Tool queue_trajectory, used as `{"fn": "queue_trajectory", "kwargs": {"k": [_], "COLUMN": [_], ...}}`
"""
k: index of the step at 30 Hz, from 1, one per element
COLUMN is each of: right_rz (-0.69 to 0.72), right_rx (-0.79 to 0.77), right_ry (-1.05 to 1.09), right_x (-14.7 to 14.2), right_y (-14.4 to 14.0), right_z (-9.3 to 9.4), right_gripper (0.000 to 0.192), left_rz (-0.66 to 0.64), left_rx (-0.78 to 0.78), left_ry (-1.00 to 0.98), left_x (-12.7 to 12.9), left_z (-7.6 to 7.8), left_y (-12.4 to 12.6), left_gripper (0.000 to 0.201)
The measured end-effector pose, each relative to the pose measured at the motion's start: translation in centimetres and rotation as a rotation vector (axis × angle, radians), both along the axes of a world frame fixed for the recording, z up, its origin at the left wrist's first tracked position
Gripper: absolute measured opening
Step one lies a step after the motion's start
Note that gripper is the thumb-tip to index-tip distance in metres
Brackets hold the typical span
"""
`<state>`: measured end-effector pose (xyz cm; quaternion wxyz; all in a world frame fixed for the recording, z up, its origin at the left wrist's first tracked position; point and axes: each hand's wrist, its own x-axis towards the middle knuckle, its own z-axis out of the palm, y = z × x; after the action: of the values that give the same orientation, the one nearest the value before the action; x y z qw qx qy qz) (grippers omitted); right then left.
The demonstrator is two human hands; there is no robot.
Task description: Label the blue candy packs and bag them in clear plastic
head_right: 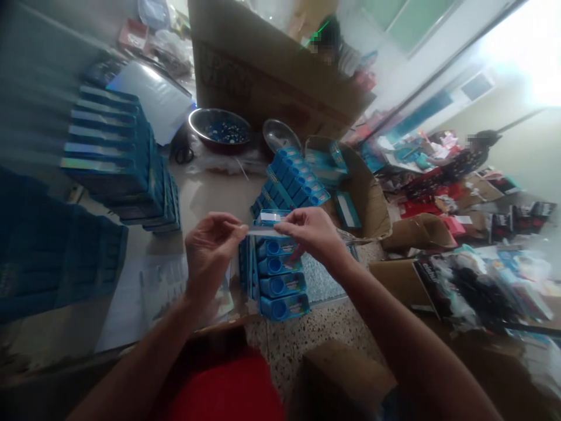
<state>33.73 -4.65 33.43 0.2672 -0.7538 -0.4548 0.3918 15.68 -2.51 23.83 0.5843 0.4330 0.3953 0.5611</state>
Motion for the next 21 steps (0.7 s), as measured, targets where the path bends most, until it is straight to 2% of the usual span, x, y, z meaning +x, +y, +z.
{"fn": "queue_trajectory", "kwargs": {"k": [3,7,13,21], "right_rz": [0.109,0.216,0.251,0.239], "right_rx": [-0.035,-0.059,-0.048,0.016], "right_ry": [-0.090,-0.148,-0.184,-0.170], "right_x": [2.2,3.5,3.9,4.1], "right_y": [1.7,1.9,2.0,1.9], "right_z": [-0.9,-2.3,-3.2,-3.6], "right_gripper": [0.027,0.022,0.023,0.024], "left_rz": [-0.001,0.014,0.046,0.067], "left_rx": [0.018,-0.025,-0.032,-0.017], "left_ry": [0.077,0.117,0.135,0.129], "left_x": [1.2,1.4,1.8,2.0], "left_z": [-0.5,-1.1,-1.7,-1.6], "left_y": [0.4,-0.5,-0.9,-0.9], "left_gripper": [0.010,0.010,0.010,0.010]}}
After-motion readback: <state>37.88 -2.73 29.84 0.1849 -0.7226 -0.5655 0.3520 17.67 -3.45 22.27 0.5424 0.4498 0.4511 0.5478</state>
